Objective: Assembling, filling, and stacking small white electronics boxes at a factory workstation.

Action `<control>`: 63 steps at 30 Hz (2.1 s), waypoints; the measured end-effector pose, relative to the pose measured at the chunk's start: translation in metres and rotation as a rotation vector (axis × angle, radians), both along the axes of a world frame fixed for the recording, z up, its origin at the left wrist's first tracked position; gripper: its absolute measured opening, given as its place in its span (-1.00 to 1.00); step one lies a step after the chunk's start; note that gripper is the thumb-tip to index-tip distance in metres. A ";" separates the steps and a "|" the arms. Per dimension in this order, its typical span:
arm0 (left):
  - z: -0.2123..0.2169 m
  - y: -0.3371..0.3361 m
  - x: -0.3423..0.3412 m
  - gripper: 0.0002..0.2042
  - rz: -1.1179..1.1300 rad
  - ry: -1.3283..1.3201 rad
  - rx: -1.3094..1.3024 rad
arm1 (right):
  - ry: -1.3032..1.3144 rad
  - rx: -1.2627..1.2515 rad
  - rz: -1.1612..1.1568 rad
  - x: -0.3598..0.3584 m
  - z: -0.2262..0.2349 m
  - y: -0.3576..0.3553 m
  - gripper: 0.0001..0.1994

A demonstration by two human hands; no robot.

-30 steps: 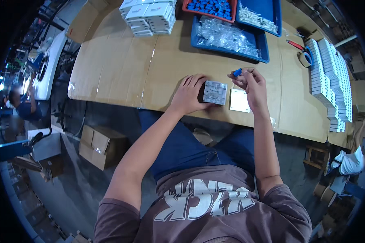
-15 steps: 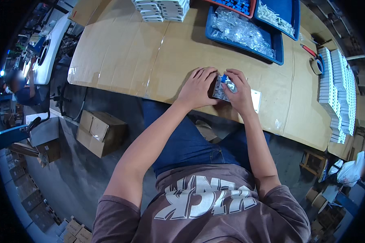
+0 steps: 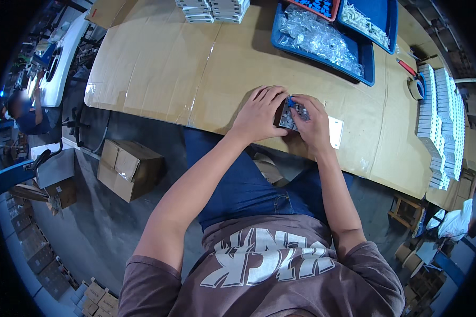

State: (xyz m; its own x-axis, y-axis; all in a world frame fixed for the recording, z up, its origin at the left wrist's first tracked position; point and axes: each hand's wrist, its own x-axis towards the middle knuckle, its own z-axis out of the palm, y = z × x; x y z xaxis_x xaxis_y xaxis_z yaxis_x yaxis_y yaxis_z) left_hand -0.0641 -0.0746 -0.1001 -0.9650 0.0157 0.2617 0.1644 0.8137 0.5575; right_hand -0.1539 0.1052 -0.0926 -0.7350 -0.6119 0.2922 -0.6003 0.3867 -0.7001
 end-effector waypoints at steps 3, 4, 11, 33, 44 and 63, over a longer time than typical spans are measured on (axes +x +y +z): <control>0.000 0.001 -0.001 -0.09 -0.001 0.008 0.014 | 0.019 -0.023 -0.014 0.001 -0.006 0.000 -0.70; 0.001 0.001 -0.001 -0.09 0.000 0.008 0.014 | 0.020 -0.023 -0.013 0.001 -0.007 0.001 -0.70; -0.001 0.000 -0.001 -0.07 0.002 -0.001 0.009 | 0.038 -0.018 -0.015 0.000 -0.007 -0.001 -0.70; 0.005 0.011 -0.002 -0.13 0.030 0.049 -0.064 | 0.042 0.366 -0.593 0.028 0.021 0.090 -0.60; 0.001 0.028 0.013 -0.28 0.017 -0.034 1.041 | -0.402 -0.134 -0.497 0.030 0.002 0.108 -0.56; 0.042 0.095 0.046 -0.36 0.065 -0.452 2.031 | -1.266 -1.028 -0.345 0.047 0.053 0.117 -0.59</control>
State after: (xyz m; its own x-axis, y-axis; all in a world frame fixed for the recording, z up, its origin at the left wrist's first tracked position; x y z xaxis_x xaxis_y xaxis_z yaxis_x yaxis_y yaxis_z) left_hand -0.0182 0.0207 -0.0581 -0.9388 0.0465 -0.3412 -0.2069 -0.8683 0.4508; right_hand -0.1070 0.2220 -0.0395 -0.8562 -0.3241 -0.4023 0.5166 -0.5276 -0.6743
